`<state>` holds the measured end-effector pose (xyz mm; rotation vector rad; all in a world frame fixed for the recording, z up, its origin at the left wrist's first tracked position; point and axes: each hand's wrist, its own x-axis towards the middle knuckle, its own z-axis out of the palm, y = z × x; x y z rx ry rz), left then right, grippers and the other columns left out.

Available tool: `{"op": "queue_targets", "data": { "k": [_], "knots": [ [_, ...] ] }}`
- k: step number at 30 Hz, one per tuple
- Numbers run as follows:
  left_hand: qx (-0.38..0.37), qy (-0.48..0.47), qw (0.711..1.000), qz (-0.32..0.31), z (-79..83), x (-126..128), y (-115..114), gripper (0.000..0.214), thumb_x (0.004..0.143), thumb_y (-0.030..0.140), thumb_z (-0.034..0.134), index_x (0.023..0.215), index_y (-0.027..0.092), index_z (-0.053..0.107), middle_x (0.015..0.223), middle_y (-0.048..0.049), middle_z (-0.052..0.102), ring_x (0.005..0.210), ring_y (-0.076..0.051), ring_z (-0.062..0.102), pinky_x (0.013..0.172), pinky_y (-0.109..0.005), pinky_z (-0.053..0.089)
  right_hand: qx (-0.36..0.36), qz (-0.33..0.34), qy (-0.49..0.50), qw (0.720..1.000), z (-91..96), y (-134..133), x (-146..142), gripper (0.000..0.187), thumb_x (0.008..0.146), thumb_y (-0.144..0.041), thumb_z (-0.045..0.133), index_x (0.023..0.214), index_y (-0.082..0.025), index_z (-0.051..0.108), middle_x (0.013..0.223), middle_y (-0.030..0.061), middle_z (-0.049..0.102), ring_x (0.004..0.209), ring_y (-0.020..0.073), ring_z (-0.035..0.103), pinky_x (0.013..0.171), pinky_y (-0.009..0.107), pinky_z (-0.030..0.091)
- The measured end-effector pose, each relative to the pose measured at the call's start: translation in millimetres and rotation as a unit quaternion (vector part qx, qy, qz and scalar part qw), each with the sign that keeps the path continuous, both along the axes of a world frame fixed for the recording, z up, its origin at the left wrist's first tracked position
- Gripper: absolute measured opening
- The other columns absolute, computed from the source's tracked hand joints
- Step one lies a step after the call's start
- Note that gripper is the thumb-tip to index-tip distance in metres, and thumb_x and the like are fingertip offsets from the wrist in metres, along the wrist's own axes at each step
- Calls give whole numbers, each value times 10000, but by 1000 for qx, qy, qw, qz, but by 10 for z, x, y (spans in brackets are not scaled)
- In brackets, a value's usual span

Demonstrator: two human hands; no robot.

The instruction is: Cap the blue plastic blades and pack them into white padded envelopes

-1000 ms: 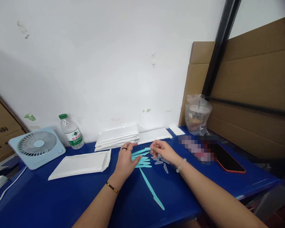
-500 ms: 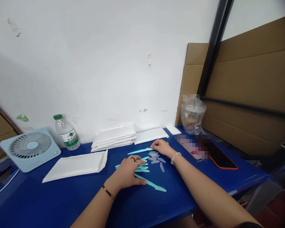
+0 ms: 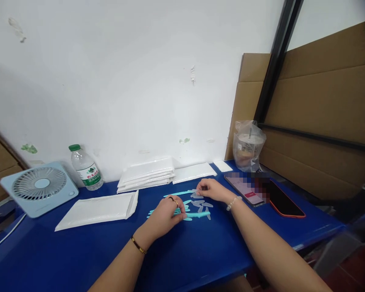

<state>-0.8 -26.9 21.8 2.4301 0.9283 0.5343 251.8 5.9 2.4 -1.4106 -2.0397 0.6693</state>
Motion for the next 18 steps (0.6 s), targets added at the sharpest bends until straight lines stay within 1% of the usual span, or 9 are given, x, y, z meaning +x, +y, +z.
{"op": "queue_targets", "data": {
  "k": [3,4,6,10,13,15,18],
  "knots": [
    [-37,-38,994,95,7,-89,129,202,838,371,464,822,196,565,764,1,595,709,-141,521,645,-241,382,-33,27,91,995,21,-7,14,346,780,-464,581,828,-145,705,659,30,629,598,135,533,577,246,417],
    [-45,-45,991,118,3,-119,172,214,836,379,456,811,192,558,722,9,583,668,-134,511,615,-235,370,-43,38,117,991,31,-15,11,362,785,-475,575,839,-141,706,664,32,629,609,136,542,595,250,434],
    [-49,-52,987,147,-16,-170,244,216,821,382,465,791,187,554,684,17,566,640,-129,502,593,-232,357,-58,60,161,983,52,-35,-8,376,785,-481,579,881,-140,706,685,32,626,623,132,549,622,258,458],
    [-48,-54,984,162,-65,-214,309,213,795,382,482,769,187,563,671,18,562,634,-128,500,590,-234,349,-71,71,216,971,79,-64,-58,394,761,-463,619,979,-143,693,678,19,613,581,111,531,589,251,467],
    [-60,-73,983,158,-91,-212,317,215,794,386,476,766,187,553,671,21,547,627,-123,481,587,-234,349,-43,58,212,975,73,-56,-65,363,759,-446,628,950,-147,706,679,24,631,576,113,540,573,250,463],
    [-87,-97,980,147,-107,-206,321,209,801,379,463,789,185,541,670,25,523,618,-115,461,582,-228,349,-17,41,220,974,54,-44,-60,337,744,-428,650,926,-152,713,708,34,656,614,129,571,599,261,472],
    [-134,-123,975,125,-134,-200,337,199,807,362,452,817,178,527,672,26,500,621,-109,445,589,-222,354,6,30,259,965,21,-25,-50,311,707,-393,696,911,-158,708,772,53,684,703,162,617,666,290,495]
  ]
}}
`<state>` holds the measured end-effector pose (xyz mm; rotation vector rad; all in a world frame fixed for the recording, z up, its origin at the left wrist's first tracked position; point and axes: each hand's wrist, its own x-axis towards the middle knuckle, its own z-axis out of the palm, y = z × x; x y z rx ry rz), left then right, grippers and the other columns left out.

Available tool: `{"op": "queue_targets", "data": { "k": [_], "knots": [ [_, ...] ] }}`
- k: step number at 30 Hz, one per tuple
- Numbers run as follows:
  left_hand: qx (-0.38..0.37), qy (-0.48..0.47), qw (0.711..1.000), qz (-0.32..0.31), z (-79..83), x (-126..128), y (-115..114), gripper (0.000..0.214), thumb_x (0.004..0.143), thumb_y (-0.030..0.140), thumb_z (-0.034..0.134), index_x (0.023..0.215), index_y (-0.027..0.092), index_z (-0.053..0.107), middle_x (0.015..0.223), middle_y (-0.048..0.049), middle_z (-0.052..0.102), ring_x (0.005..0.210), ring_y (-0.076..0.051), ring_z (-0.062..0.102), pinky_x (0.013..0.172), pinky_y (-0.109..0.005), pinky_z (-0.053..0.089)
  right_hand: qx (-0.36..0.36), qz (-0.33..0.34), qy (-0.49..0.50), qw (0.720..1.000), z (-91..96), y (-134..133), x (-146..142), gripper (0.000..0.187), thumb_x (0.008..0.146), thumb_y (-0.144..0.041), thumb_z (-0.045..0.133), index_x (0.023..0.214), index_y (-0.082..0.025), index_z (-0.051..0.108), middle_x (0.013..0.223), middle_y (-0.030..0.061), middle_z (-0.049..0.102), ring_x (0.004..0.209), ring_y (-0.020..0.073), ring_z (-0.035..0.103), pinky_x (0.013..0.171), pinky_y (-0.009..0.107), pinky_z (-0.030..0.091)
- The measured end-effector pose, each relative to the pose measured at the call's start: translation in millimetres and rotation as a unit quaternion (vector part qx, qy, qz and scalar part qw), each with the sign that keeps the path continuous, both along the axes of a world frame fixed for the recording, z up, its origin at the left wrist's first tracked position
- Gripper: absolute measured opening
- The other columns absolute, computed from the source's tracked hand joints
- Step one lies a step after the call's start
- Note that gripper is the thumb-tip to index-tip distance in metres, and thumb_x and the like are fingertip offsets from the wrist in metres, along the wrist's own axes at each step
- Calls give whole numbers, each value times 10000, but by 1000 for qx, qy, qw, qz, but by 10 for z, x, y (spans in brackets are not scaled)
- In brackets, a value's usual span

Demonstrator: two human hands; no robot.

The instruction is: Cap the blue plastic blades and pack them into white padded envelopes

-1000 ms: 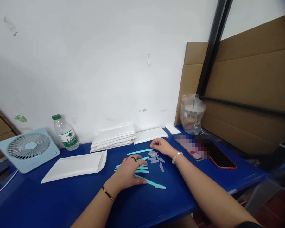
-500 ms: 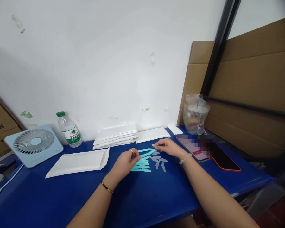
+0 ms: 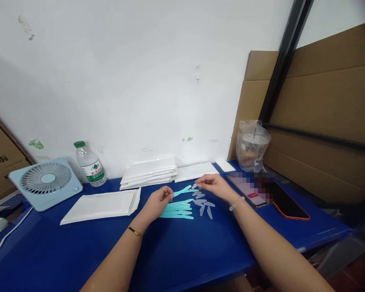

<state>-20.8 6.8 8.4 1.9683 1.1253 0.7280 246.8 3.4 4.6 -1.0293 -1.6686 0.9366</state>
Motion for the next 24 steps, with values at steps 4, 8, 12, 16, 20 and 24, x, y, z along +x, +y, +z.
{"op": "queue_targets", "data": {
  "k": [4,8,12,16,20,24],
  "knots": [
    [-13,-13,1000,-8,-33,-6,26,193,804,357,469,808,173,524,686,21,500,651,-114,453,609,-224,361,26,-9,4,1000,-15,7,-3,279,701,-365,711,897,-166,704,840,66,691,744,175,631,695,307,508],
    [-9,-12,1000,-13,-46,-1,33,177,800,346,486,811,174,529,694,23,501,652,-110,448,607,-218,359,27,3,9,1000,-7,-16,-73,265,705,-361,707,888,-169,704,840,64,693,745,176,634,689,308,514],
    [-2,-1,1000,-23,-63,29,18,183,811,350,477,819,178,538,691,22,510,638,-110,453,590,-217,362,-8,41,-7,999,-17,-51,-194,289,696,-374,707,886,-156,713,731,48,686,648,155,624,603,279,502],
    [71,35,997,21,-62,31,14,237,801,361,507,955,191,570,860,-30,591,798,-160,534,700,-262,409,-16,14,-31,999,-70,-8,-197,302,686,-379,705,878,-146,720,712,52,694,632,155,619,602,279,494],
    [156,100,980,70,-12,-36,23,286,755,361,570,1004,224,595,1003,-51,598,952,-210,530,801,-301,403,-4,-95,-56,994,-167,119,-66,278,676,-363,703,861,-157,723,800,63,713,705,177,626,671,301,489],
    [109,170,979,9,-13,-86,18,218,746,369,558,880,217,641,897,-45,600,848,-202,545,718,-285,404,-28,-119,-153,981,-213,181,24,196,681,-332,690,808,-189,733,783,52,709,745,199,623,707,321,471]
  ]
}}
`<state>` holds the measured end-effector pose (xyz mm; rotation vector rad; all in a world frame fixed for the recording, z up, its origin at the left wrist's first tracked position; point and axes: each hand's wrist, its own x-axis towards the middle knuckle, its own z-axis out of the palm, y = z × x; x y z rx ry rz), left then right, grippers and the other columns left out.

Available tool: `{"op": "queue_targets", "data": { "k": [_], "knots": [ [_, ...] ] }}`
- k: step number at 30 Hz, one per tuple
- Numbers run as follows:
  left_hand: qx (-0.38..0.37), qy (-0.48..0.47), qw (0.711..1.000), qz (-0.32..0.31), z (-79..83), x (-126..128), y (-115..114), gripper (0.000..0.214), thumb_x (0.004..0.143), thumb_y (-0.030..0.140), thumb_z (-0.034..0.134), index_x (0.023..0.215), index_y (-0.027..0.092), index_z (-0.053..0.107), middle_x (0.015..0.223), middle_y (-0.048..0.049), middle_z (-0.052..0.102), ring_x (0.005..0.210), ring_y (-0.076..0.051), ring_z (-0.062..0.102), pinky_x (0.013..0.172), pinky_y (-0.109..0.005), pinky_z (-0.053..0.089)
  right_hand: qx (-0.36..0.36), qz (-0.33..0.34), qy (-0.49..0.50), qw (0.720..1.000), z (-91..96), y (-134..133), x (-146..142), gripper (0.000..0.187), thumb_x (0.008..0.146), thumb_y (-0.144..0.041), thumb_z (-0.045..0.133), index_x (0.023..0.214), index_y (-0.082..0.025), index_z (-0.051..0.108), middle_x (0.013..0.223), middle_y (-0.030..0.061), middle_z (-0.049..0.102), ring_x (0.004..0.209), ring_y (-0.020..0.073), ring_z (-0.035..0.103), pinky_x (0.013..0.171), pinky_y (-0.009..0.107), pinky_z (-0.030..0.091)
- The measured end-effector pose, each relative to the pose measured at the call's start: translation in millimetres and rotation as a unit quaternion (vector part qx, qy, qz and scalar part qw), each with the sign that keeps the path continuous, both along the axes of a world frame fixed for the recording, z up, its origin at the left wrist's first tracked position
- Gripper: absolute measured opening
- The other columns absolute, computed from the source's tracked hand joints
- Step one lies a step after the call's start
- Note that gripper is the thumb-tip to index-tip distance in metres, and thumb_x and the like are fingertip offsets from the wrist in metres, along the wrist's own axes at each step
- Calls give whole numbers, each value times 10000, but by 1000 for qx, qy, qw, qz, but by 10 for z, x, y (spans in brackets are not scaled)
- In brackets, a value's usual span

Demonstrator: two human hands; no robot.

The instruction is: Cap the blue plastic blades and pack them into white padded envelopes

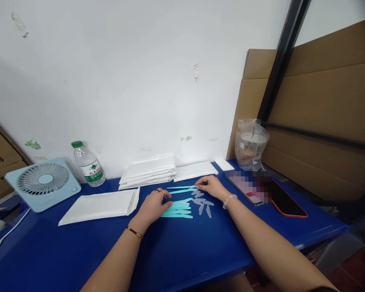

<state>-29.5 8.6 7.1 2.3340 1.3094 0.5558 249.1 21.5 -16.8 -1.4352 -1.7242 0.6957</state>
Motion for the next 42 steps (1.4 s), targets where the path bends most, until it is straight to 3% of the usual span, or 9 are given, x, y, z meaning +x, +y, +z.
{"op": "queue_targets", "data": {
  "k": [6,11,17,24,29,36,42],
  "knots": [
    [-88,-11,996,-9,-97,30,-16,215,721,375,551,787,186,629,776,-29,587,698,-165,531,583,-250,372,54,46,-96,993,52,-53,-6,135,677,-338,688,724,-216,721,805,33,660,783,189,573,729,309,422],
    [-111,-21,994,11,-68,44,-21,234,729,397,531,759,180,614,711,-15,575,643,-153,503,528,-240,327,33,63,-143,987,84,-109,-49,94,670,-297,690,657,-204,696,765,27,617,722,160,537,649,268,388],
    [-96,-34,994,28,-41,23,-5,236,763,398,493,742,186,594,646,12,537,587,-130,445,518,-237,292,-16,117,-44,992,210,-193,-42,206,758,-373,617,764,-173,666,648,8,607,595,130,522,582,251,407],
    [-90,-92,991,22,-55,25,5,252,778,417,479,750,184,569,673,11,557,620,-134,482,552,-237,320,-48,145,83,985,200,-209,-85,312,764,-422,617,886,-143,688,727,49,648,684,156,582,618,267,462],
    [-85,-107,990,27,-24,24,4,263,782,432,473,771,185,563,700,2,575,640,-140,504,578,-241,349,-47,153,110,981,186,-217,-116,315,720,-413,669,885,-147,698,700,37,651,634,143,579,590,268,465],
    [-129,-148,980,18,-33,39,25,289,758,447,502,778,167,572,706,-6,573,664,-139,506,603,-239,379,1,100,151,984,170,-205,-142,306,648,-408,735,807,-148,702,712,50,680,652,159,609,614,286,492],
    [-178,-186,966,2,43,100,-46,277,742,431,520,764,158,559,671,3,554,636,-124,487,609,-237,389,2,120,141,983,131,-212,-257,299,647,-411,738,798,-155,711,720,53,685,649,158,607,614,283,492]
  ]
}}
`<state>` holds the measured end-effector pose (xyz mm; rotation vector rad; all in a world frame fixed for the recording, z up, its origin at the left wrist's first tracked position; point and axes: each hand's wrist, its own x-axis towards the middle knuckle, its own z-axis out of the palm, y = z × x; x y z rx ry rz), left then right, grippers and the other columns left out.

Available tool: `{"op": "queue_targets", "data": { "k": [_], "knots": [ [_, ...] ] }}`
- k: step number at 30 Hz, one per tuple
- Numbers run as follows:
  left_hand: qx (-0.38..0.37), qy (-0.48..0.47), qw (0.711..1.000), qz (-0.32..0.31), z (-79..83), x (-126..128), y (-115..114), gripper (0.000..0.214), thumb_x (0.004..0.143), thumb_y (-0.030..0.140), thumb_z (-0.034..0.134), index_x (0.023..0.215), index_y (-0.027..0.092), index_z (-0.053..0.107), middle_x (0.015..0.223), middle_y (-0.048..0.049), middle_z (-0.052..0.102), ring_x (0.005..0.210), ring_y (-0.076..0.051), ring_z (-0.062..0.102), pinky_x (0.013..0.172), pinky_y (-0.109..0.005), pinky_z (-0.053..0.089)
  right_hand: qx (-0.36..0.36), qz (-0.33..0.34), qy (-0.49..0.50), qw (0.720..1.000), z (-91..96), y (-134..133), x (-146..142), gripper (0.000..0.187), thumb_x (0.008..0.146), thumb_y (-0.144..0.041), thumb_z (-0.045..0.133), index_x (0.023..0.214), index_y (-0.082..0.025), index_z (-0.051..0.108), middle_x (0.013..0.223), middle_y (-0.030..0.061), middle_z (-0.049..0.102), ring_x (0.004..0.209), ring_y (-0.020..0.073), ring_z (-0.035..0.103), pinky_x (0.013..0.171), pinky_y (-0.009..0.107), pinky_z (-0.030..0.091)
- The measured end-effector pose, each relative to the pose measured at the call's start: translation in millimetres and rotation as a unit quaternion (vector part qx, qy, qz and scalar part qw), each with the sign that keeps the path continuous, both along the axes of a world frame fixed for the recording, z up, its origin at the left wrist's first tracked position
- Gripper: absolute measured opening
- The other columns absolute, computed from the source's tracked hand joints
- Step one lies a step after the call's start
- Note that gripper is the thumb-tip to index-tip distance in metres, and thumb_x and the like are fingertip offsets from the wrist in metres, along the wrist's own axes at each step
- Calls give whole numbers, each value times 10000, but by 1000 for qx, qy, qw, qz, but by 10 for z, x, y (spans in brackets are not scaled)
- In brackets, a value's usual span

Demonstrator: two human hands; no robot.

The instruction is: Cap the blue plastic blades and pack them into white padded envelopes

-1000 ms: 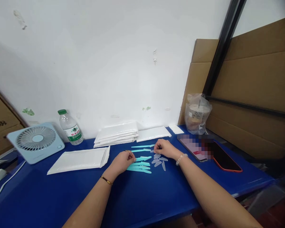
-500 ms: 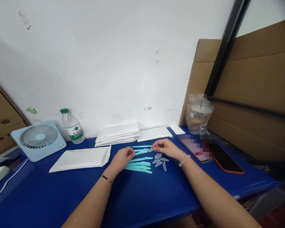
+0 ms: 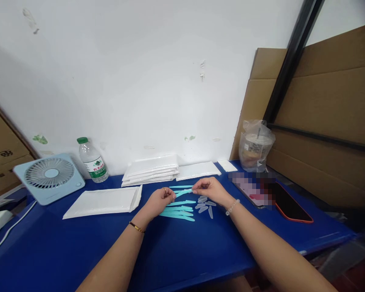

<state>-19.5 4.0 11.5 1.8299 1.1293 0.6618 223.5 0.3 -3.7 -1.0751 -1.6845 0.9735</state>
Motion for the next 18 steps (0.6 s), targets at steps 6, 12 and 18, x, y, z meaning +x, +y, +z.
{"op": "queue_targets", "data": {
  "k": [6,12,18],
  "knots": [
    [-13,-4,1000,4,17,-15,7,288,728,449,518,749,163,543,681,-2,556,655,-129,502,635,-246,404,16,-18,-2,1000,-20,22,-12,289,647,-413,735,784,-159,714,722,53,689,662,165,608,629,291,493],
    [-8,2,1000,29,30,-53,32,270,716,429,510,756,164,543,717,-17,583,686,-144,524,651,-256,407,43,-54,17,997,11,30,98,259,667,-383,729,806,-165,710,767,55,695,718,176,616,682,307,492],
    [-24,-10,1000,0,51,-13,-7,272,723,432,523,757,163,545,696,-2,561,677,-134,509,657,-250,406,24,-16,10,1000,3,1,-26,233,657,-362,738,775,-164,704,741,50,689,703,176,613,658,301,493]
  ]
}}
